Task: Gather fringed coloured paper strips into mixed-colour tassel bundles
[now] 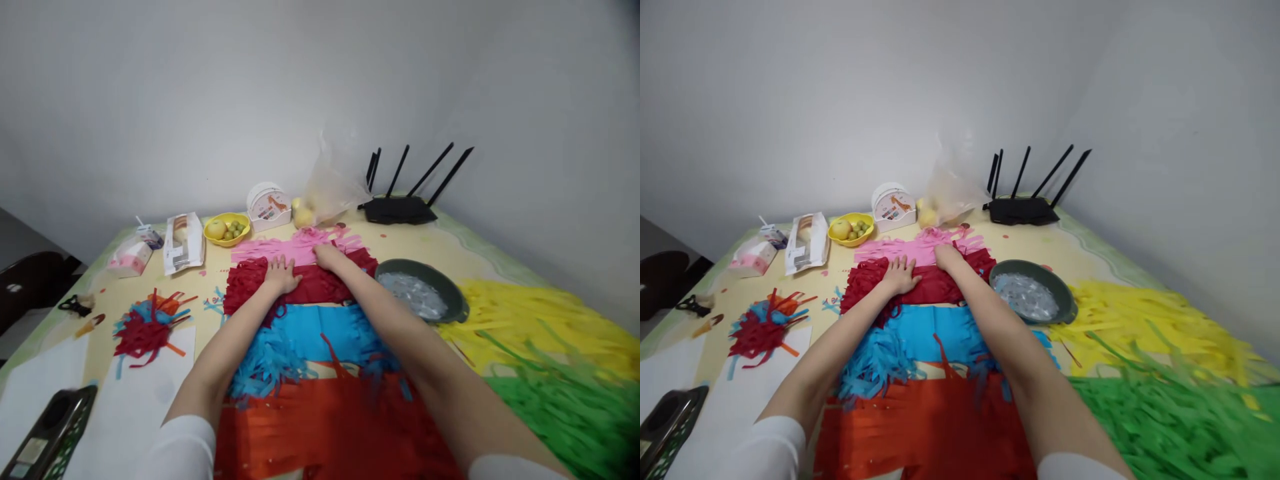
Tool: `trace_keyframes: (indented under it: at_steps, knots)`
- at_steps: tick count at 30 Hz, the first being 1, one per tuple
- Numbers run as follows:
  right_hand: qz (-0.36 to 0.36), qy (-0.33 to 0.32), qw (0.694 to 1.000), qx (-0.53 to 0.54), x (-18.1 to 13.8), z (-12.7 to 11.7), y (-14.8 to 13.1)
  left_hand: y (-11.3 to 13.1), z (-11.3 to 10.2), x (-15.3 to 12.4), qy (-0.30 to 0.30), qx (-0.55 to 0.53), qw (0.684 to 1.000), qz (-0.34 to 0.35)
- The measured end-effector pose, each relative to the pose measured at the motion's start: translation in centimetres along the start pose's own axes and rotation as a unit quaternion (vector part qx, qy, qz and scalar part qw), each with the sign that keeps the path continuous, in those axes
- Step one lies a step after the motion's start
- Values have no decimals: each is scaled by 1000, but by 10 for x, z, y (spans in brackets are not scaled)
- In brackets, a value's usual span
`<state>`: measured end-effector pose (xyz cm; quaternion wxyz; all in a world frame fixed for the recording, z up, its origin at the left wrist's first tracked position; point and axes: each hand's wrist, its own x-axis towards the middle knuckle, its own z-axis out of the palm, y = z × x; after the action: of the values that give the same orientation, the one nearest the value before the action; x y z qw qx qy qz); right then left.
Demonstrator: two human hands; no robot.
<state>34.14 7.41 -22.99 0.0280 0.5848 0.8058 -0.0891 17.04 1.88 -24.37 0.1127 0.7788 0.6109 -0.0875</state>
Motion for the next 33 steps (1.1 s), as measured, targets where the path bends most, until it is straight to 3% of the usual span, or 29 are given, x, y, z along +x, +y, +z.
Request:
trace_keyframes:
  at_steps: [4,11,19,26,33]
  knots:
    - [-48,-24,997,-54,1,-6,1,1,-5,-1,-17,4,1000,-6]
    - [-76,30,990,-114,-9,-13,3,0,-25,9,-33,20,999,-16]
    - [-120,63,981,-140,-15,-13,4,7,-47,29,37,64,997,5]
    - [-89,61,987,-116,-4,-11,6,2,-44,41,40,59,996,60]
    - [-37,46,997,-59,7,-17,10,-7,-45,48,52,7,998,45]
